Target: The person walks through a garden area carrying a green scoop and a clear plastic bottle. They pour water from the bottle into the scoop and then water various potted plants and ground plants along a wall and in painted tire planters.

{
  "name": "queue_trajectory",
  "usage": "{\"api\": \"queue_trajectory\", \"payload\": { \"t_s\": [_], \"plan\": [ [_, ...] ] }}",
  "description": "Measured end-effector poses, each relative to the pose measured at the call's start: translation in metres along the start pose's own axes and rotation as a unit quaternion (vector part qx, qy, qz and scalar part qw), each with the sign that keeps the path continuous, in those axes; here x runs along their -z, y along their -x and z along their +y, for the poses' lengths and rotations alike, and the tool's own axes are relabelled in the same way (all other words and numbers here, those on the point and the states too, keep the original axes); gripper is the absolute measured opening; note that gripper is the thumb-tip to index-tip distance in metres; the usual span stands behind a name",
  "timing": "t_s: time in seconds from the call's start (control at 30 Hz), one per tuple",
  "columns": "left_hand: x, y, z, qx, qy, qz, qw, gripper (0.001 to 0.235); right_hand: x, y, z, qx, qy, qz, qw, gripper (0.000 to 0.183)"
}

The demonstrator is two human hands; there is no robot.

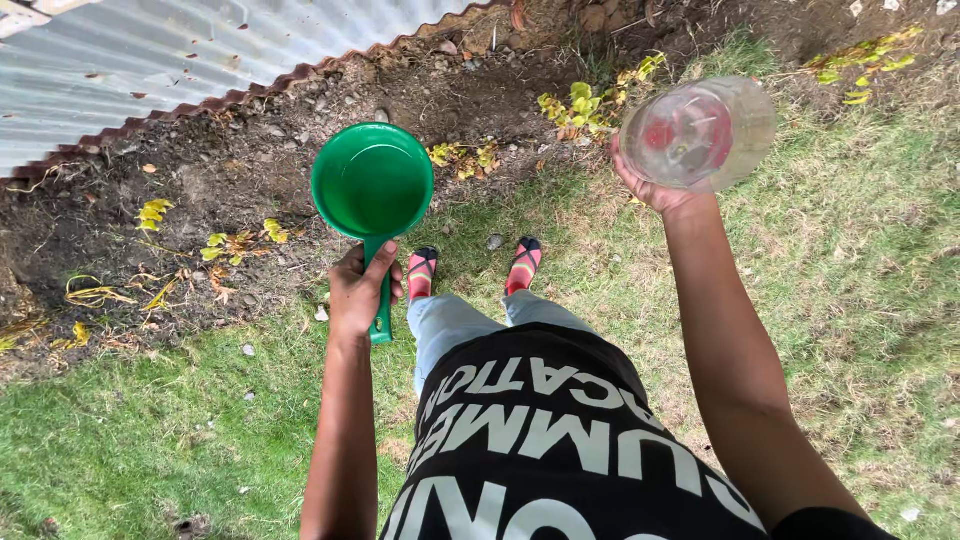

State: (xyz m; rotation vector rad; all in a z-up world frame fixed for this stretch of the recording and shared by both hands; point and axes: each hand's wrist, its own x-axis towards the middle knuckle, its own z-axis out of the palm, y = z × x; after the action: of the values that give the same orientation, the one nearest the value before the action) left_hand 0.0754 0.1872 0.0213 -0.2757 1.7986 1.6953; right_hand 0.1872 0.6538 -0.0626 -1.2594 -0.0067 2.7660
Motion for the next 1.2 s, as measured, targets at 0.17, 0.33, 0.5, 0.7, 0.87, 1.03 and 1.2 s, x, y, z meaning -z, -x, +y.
{"api": "queue_trajectory", "payload": {
  "t_s": [0.17, 0.33, 0.5, 0.7, 0.87, 1.03, 1.2],
  "plan": [
    [-0.023, 0.004, -0.001, -0.002, -0.002, 0.002, 1.000, 0.027, 0.010, 0.013, -0.014, 0.025, 0.026, 0.015, 0.999, 0.060],
    [-0.044, 0.008, 0.002, -0.006, -0.020, 0.001, 1.000, 0.028, 0.017, 0.025, -0.024, 0.066, 0.029, 0.071, 0.995, 0.060],
    [-0.060, 0.012, 0.004, 0.006, -0.044, 0.003, 0.999, 0.028, 0.028, 0.030, -0.033, 0.088, 0.019, 0.036, 0.995, 0.047],
    [-0.072, 0.015, -0.002, 0.004, -0.036, -0.011, 0.999, 0.027, 0.039, 0.022, -0.042, 0.039, -0.025, 0.101, 0.994, 0.057],
    [-0.073, 0.021, -0.007, -0.010, -0.021, -0.029, 0.999, 0.029, 0.038, 0.022, -0.047, 0.030, -0.019, 0.045, 0.998, 0.061],
    [-0.077, 0.024, -0.008, 0.020, -0.027, 0.017, 0.999, 0.027, 0.024, 0.022, -0.038, 0.015, -0.009, 0.032, 0.999, 0.069],
    [-0.068, 0.032, -0.008, 0.026, -0.008, 0.018, 0.999, 0.027, 0.008, 0.012, 0.001, -0.011, 0.002, 0.004, 1.000, 0.058]
  ]
}}
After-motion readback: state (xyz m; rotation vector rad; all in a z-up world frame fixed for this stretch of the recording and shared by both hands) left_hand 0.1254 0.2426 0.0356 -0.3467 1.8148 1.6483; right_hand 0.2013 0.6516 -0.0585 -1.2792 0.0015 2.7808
